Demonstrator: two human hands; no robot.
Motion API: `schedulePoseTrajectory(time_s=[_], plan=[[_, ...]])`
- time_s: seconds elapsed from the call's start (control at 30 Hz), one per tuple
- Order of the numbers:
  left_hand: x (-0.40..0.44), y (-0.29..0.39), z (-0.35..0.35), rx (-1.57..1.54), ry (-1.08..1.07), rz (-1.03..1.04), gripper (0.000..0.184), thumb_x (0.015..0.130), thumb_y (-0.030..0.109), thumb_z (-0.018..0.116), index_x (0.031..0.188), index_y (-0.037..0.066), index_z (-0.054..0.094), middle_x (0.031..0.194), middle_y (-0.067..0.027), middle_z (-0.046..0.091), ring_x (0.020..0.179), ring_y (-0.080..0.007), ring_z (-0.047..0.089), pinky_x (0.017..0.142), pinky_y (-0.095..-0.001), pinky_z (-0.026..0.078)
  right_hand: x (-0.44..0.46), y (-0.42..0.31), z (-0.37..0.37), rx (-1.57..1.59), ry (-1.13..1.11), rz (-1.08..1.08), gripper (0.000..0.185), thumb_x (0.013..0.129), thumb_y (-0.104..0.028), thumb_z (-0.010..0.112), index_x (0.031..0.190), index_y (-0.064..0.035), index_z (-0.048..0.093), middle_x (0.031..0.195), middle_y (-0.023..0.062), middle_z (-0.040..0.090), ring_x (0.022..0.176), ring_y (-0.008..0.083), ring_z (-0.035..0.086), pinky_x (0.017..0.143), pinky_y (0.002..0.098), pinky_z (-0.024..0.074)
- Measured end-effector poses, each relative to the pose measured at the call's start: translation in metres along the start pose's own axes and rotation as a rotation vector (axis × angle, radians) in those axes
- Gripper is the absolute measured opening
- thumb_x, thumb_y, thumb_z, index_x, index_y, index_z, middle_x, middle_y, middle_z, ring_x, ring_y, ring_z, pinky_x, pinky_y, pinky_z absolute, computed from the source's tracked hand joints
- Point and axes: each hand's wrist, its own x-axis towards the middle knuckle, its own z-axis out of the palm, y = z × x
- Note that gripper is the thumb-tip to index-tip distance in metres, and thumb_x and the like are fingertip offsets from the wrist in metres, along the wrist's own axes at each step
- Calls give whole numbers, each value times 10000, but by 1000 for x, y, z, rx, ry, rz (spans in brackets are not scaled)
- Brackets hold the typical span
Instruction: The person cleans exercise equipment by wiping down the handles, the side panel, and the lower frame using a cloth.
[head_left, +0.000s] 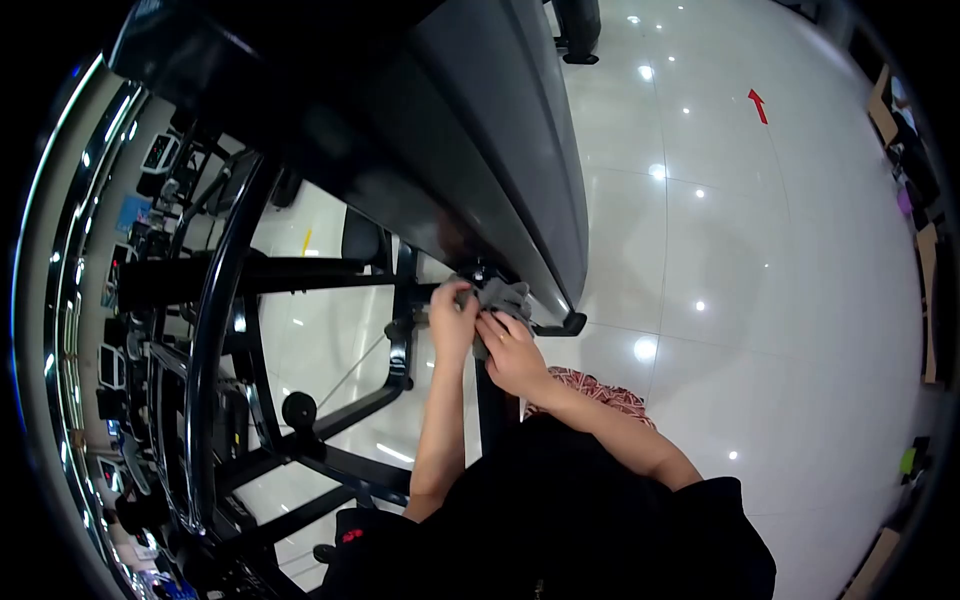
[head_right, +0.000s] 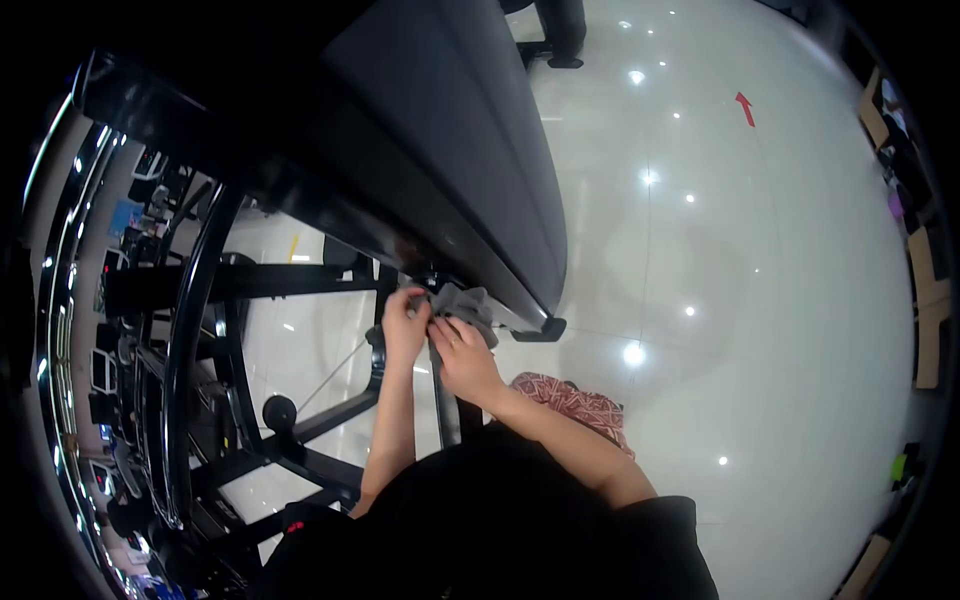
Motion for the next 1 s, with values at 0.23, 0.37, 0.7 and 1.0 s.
schedulePoseTrajectory(time_s=[0.23,0.37,0.7,1.0], plan=[[-19,14,7,124,-38,-47,471,651,247,725,1045,56,552,1145,-230,390,1038,-375,442,877,-370,388,-15,-4,-1,-21,-19,-10,556,572,-10,573,1115,62,478,1177,204,452,1130,354,387,882,426,364],[-21,8,5,85,-39,-48,365,664,215,700,957,44,565,1092,-180,441,972,-318,486,825,-359,411,-21,-8,-2,1,-26,-12,529,583,-2,565,1103,57,488,1189,205,451,1118,356,397,889,415,371],[9,13,-4,-344,306,-173,157,850,146,540,879,-4,504,743,-64,539,666,-118,493,623,-242,420,-33,-10,-7,207,49,-160,298,633,25,548,922,-29,598,1010,78,596,934,255,530,807,365,423],[-12,2,24,-125,67,-152,363,851,176,503,1136,-48,493,1032,-238,565,951,-346,555,798,-348,439,-34,-10,1,282,40,-168,244,605,25,554,839,-43,546,880,74,587,817,267,530,732,361,420]])
